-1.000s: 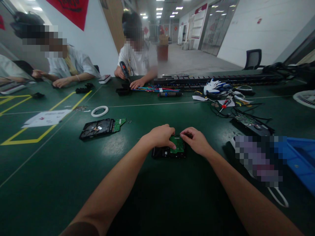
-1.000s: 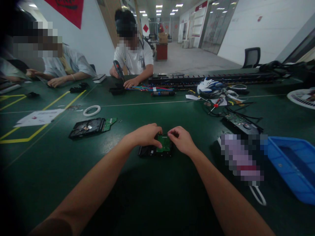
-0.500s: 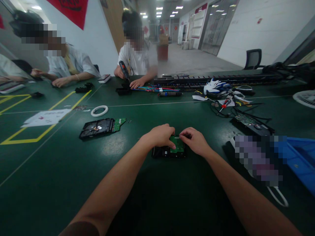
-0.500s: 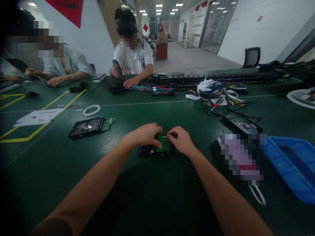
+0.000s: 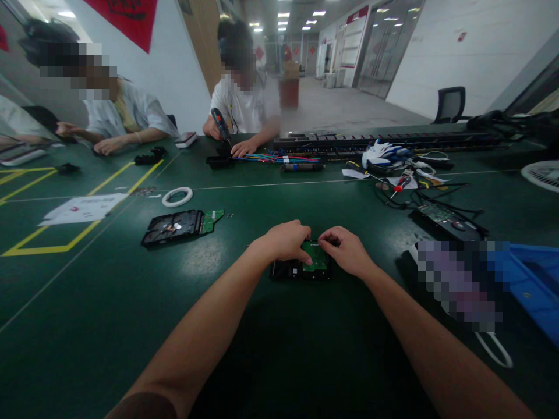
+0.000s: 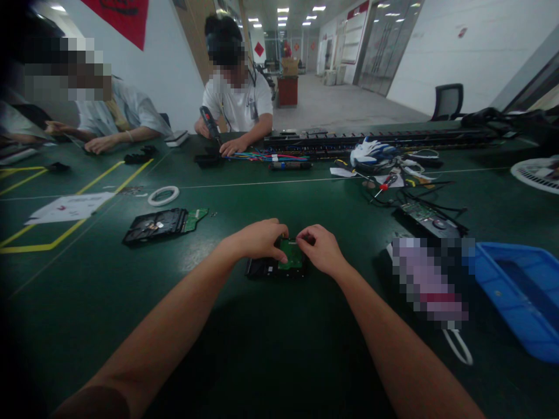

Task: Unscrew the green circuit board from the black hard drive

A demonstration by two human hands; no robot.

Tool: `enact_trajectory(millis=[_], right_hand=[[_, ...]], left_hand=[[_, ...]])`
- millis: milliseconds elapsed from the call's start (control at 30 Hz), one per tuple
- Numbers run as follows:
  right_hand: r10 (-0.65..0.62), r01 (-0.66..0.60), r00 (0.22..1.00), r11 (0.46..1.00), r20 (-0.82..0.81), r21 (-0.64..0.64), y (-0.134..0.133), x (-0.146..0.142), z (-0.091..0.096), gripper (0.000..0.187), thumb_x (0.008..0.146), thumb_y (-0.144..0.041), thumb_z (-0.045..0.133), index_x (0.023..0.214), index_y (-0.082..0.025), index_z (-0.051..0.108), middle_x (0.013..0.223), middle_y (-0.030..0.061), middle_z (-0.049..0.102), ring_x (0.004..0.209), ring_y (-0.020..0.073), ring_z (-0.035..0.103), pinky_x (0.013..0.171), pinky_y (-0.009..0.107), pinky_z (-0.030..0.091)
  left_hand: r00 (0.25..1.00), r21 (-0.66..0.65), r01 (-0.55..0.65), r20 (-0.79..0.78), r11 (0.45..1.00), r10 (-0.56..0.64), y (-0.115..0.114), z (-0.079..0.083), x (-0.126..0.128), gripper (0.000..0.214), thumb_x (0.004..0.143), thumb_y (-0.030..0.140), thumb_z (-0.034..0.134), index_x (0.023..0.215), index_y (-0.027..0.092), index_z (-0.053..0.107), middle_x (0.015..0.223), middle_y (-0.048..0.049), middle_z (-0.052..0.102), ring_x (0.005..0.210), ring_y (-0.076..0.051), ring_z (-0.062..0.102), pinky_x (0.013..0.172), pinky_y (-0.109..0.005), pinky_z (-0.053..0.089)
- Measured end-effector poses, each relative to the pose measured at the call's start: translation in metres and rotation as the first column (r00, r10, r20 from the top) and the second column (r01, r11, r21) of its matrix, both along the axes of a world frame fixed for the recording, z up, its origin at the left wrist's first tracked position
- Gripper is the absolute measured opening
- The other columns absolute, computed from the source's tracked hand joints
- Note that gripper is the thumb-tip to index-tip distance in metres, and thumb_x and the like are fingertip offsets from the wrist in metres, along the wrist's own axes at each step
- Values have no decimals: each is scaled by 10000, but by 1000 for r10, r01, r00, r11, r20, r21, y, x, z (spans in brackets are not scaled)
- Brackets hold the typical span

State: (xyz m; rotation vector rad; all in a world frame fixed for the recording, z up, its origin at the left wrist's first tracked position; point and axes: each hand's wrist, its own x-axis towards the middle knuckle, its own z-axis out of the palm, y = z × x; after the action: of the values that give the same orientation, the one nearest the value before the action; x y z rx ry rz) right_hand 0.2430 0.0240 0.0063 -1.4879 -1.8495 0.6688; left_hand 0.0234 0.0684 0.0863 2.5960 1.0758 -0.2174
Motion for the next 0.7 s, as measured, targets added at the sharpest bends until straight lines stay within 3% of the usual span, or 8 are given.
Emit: enact_trajectory(millis=[433, 700], right_hand=[[-17, 17, 1000, 1000, -3, 13, 0, 0, -1, 84, 927, -310, 690, 940, -245, 742, 991, 49, 708, 865, 206, 655, 742, 355, 511], [-36, 35, 999, 999, -40, -20, 5, 5, -6, 175, 975, -382, 635, 996, -242, 738, 965, 46, 732, 866, 212, 670, 746, 361, 515]], left_hand=[[1000, 0, 12, -14, 1000, -12, -1, 3, 0, 647, 795, 583, 821, 1275, 180, 660, 1216, -133, 660, 1064, -293, 650, 813, -334, 480], [1000, 2, 14, -5, 1000, -14, -2, 4, 0, 636, 799, 559, 827, 1273, 170, 658, 1219, -140, 663, 1061, -285, 654, 787, -319, 471]])
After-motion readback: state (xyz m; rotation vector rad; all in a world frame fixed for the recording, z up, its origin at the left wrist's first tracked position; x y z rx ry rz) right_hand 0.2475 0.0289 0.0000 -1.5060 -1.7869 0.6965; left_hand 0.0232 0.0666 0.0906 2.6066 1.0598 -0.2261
